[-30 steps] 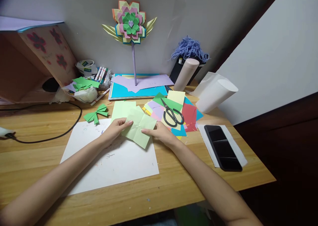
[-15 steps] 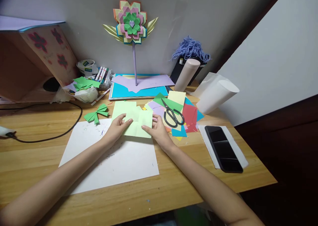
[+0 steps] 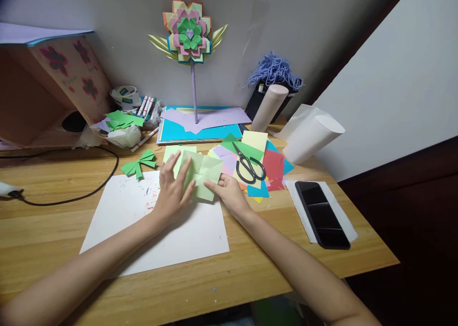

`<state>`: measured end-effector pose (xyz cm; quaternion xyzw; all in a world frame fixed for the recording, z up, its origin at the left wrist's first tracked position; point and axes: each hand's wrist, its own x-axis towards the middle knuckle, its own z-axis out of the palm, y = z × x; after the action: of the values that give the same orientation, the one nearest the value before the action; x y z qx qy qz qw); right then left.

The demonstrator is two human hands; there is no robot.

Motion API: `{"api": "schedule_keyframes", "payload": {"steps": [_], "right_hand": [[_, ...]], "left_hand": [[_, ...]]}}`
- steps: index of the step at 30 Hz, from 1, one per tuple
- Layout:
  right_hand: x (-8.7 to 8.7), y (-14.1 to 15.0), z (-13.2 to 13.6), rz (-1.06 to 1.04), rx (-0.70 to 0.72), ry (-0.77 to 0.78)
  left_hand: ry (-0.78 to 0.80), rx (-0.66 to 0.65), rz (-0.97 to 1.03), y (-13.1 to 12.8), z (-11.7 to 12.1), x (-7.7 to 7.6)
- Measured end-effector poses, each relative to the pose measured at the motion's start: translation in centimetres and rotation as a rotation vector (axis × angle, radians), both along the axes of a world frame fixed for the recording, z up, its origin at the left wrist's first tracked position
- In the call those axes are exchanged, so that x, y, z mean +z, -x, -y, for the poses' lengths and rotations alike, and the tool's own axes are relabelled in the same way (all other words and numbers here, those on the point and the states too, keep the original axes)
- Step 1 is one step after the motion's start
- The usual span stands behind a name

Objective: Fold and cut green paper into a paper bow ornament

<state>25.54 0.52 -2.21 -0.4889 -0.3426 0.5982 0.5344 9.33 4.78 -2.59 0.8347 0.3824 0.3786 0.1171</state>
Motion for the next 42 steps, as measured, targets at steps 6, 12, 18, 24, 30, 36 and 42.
{"api": "schedule_keyframes", "payload": {"steps": [6,12,18,24,30,36,42], "right_hand": [[-0.14,-0.20,0.02,-0.050,0.053,0.013],[-0.02,-0.32,0.06,-0.015,0.123,0.034],[0.10,-0.35,0.29,0.072,0.145,0.053],[-0.03,-0.38,0.21,0.068,0.151,0.017],[0.12,-0.27,0.22,0.003,0.217,0.012],[-0.03,-0.44,0.32,0.074,0.205,0.016],[0.00,-0.30,0.40,0.131,0.207,-0.013]], "left_hand": [[-0.085,-0.099,-0.259,-0.07,0.36,0.23],[-0.079,-0.108,-0.261,0.11,0.23,0.47],[-0.049,-0.083,-0.234,0.06,0.15,0.21],[-0.012,-0.129,-0.235,0.15,0.02,0.16],[0.000,-0.172,-0.221,0.17,0.07,0.25],[0.008,-0.181,-0.190,0.22,0.19,0.52],[-0.006,-0.186,-0.163,0.28,0.24,0.56]]}}
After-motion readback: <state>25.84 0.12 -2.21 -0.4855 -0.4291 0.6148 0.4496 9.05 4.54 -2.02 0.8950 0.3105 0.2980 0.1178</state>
